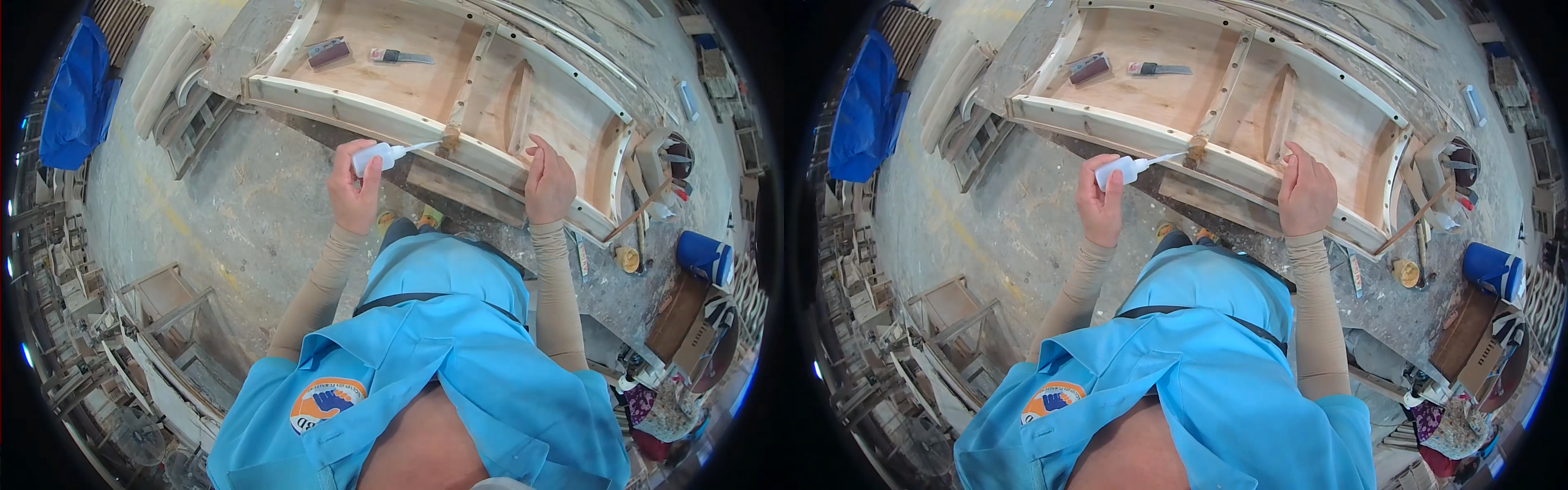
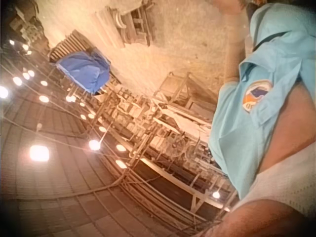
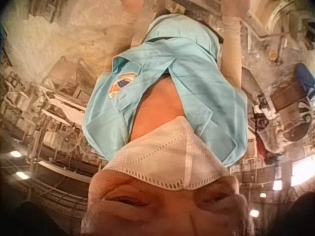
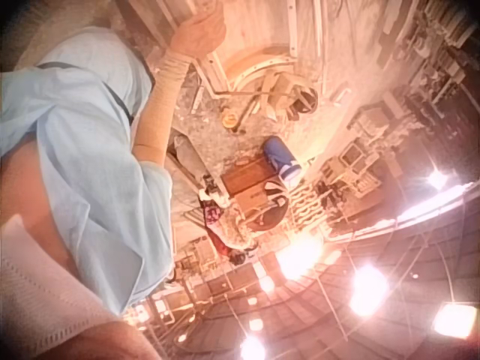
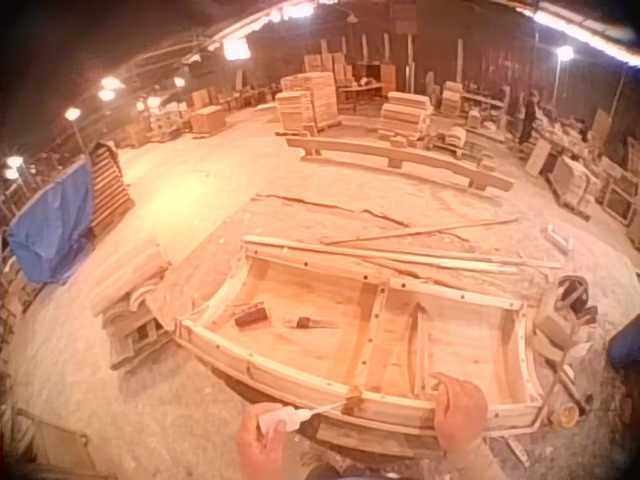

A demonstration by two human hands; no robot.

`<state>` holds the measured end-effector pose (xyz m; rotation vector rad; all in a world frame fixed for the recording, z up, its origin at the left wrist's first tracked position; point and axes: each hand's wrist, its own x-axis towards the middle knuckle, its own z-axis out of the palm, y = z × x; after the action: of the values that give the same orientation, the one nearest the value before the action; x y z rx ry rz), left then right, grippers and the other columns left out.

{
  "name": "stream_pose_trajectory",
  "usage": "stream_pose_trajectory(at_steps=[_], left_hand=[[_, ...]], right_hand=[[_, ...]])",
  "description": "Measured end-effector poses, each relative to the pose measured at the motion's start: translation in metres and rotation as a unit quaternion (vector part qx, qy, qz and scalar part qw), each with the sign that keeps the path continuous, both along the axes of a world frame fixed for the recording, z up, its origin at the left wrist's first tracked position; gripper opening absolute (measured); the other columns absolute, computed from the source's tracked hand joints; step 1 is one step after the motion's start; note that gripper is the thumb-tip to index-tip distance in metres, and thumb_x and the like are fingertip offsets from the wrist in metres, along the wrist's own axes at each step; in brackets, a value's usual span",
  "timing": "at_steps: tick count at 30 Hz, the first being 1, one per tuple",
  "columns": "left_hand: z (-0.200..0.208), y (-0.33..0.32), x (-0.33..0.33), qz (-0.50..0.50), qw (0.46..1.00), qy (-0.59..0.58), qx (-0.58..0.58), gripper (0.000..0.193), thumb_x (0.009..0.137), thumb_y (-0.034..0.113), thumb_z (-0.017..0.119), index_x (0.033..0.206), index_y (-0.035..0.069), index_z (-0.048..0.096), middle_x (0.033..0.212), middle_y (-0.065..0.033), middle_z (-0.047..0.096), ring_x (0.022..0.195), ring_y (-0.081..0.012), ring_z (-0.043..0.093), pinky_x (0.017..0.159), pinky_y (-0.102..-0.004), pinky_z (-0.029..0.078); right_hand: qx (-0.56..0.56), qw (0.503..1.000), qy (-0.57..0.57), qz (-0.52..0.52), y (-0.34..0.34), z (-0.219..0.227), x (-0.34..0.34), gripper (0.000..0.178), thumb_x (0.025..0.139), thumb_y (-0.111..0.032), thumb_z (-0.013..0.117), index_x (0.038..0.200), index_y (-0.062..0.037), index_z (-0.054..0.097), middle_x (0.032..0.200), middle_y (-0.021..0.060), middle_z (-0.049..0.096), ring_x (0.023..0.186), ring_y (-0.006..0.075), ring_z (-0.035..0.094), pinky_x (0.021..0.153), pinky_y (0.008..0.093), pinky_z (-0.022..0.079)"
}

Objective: The person assembles a wooden frame by sanding the edges of a plank, applying glue to the joints, and fitting a smaller wooden piece into place. They use a sanding block to smooth the wood and a glue bottle to secure the connection between the frame components.

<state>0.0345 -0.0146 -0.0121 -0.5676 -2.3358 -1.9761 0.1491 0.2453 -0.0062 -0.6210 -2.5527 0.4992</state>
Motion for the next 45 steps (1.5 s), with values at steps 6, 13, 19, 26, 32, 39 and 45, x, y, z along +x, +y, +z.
stream_pose_trajectory(at_steps=[6, 13, 19, 26, 32, 39, 45], left_hand=[[-0.003, 0.009, -0.008, -0.016, 0.999, 0.027, 0.017, 0.022, 0.095, 0.014, 0.06, 0.111, 0.001, 0.056, 0.098, -0.0068, 0.061, 0.081, -0.011, 0.059, 0.067, -0.0241, 0.049], [0.003, 0.001, -0.006, -0.018, 1.0, -0.018, -0.004, 0.02, 0.095, 0.014, 0.059, 0.11, 0.001, 0.056, 0.094, -0.0059, 0.062, 0.079, -0.011, 0.059, 0.067, -0.0242, 0.048], [-0.009, -0.004, -0.009, -0.02, 0.999, -0.028, 0.018, 0.02, 0.095, 0.015, 0.059, 0.111, 0.002, 0.056, 0.092, -0.0042, 0.062, 0.079, -0.0091, 0.058, 0.064, -0.0221, 0.046], [-0.01, -0.017, -0.022, -0.055, 0.95, -0.274, 0.142, 0.019, 0.1, 0.024, 0.052, 0.107, 0.007, 0.056, 0.077, 0.0007, 0.054, 0.061, -0.0039, 0.044, 0.052, -0.0195, 0.035], [-0.006, -0.044, -0.06, -0.074, 0.905, -0.36, 0.216, 0.03, 0.102, 0.036, 0.045, 0.108, 0.008, 0.055, 0.074, 0.0007, 0.053, 0.057, -0.0058, 0.042, 0.049, -0.0221, 0.035], [0.003, -0.096, -0.123, -0.046, 0.896, -0.375, 0.233, 0.033, 0.101, 0.042, 0.042, 0.115, 0.014, 0.053, 0.069, 0.0034, 0.043, 0.056, -0.0077, 0.037, 0.05, -0.0236, 0.031], [0.023, -0.104, -0.155, -0.077, 0.889, -0.379, 0.245, 0.035, 0.102, 0.041, 0.04, 0.117, 0.011, 0.052, 0.07, 0.0014, 0.042, 0.058, -0.0091, 0.037, 0.053, -0.0245, 0.032]], right_hand=[[0.0, 1.0, -0.003, -0.002, -0.001, 0.0, 0.001, 0.021, 0.095, -0.013, 0.05, 0.11, -0.012, 0.065, 0.083, 0.0026, 0.068, 0.076, 0.0229, 0.062, 0.072, 0.037, 0.047], [-0.008, 1.0, -0.012, -0.011, -0.001, 0.001, 0.0, 0.022, 0.095, -0.014, 0.05, 0.111, -0.0132, 0.065, 0.084, 0.0021, 0.069, 0.077, 0.0223, 0.062, 0.072, 0.0365, 0.048], [-0.041, 0.999, -0.033, 0.002, 0.0, 0.002, 0.001, 0.024, 0.097, -0.016, 0.047, 0.114, -0.0113, 0.064, 0.088, 0.0045, 0.069, 0.079, 0.024, 0.063, 0.073, 0.0371, 0.049], [-0.221, 0.974, -0.009, 0.042, 0.009, 0.017, -0.032, 0.028, 0.1, -0.02, 0.046, 0.12, -0.0071, 0.062, 0.097, 0.0105, 0.07, 0.088, 0.0259, 0.067, 0.08, 0.0345, 0.05], [-0.179, 0.977, -0.009, 0.118, -0.001, 0.025, -0.102, 0.025, 0.096, -0.016, 0.051, 0.117, -0.0083, 0.064, 0.098, 0.0104, 0.07, 0.089, 0.0251, 0.067, 0.078, 0.0348, 0.05], [-0.112, 0.991, 0.016, 0.073, 0.026, 0.04, -0.152, 0.023, 0.092, -0.015, 0.056, 0.111, -0.0124, 0.068, 0.086, 0.0094, 0.07, 0.082, 0.0244, 0.068, 0.073, 0.0347, 0.051], [-0.1, 0.983, -0.121, -0.098, 0.091, 0.058, -0.104, 0.022, 0.089, -0.02, 0.06, 0.107, -0.0111, 0.069, 0.078, 0.0072, 0.069, 0.069, 0.0204, 0.066, 0.067, 0.0333, 0.051]])
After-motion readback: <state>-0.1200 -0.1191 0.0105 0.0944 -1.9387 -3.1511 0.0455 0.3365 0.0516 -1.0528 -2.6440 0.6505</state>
